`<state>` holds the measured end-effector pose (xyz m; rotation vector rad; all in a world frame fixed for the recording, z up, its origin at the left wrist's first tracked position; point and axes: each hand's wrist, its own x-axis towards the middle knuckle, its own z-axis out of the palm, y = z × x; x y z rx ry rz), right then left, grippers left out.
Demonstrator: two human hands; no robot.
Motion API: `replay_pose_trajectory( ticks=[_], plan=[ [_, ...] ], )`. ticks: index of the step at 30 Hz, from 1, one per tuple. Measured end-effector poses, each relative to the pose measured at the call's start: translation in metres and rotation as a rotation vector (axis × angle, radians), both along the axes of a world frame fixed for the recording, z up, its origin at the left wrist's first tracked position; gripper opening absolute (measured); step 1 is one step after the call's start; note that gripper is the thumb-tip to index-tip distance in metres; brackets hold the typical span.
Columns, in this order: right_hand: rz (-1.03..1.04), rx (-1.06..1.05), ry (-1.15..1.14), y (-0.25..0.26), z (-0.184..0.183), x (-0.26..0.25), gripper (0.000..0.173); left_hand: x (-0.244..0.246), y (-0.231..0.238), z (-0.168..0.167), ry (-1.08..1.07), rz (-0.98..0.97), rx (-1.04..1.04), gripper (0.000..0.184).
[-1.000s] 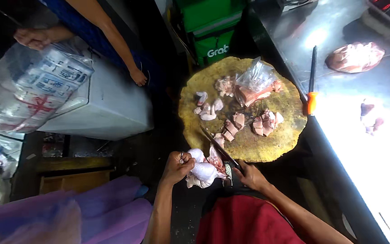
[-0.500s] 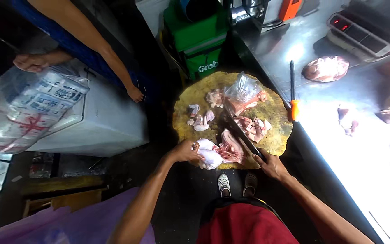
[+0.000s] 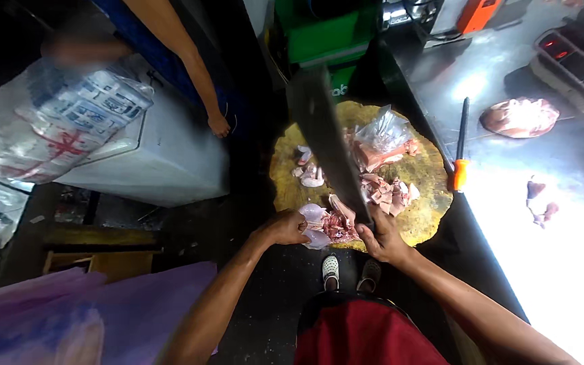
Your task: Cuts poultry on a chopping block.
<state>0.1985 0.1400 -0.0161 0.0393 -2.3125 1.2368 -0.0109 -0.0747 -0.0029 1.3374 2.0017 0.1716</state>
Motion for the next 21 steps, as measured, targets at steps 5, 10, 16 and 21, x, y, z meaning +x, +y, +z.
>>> replay_pose_trajectory(
  ticks=[5, 10, 16, 21],
  plan=[
    [0.078, 0.179, -1.102, 0.010, -0.075, 0.012, 0.055, 0.007, -0.004, 0.000, 0.022, 0.028, -0.014, 0.042],
    [-0.078, -0.251, -0.991, -0.009, -0.076, 0.016, 0.050, 0.017, -0.024, 0.011, 0.000, 0.088, 0.051, 0.041],
    [-0.257, -0.840, -0.654, -0.031, -0.046, 0.015, 0.040, -0.006, -0.071, 0.050, 0.077, 0.278, 0.097, 0.041],
    [-0.153, -0.446, -0.428, 0.017, 0.004, 0.041, 0.042, -0.023, -0.094, 0.070, 0.155, 0.418, 0.156, 0.042]
  ],
)
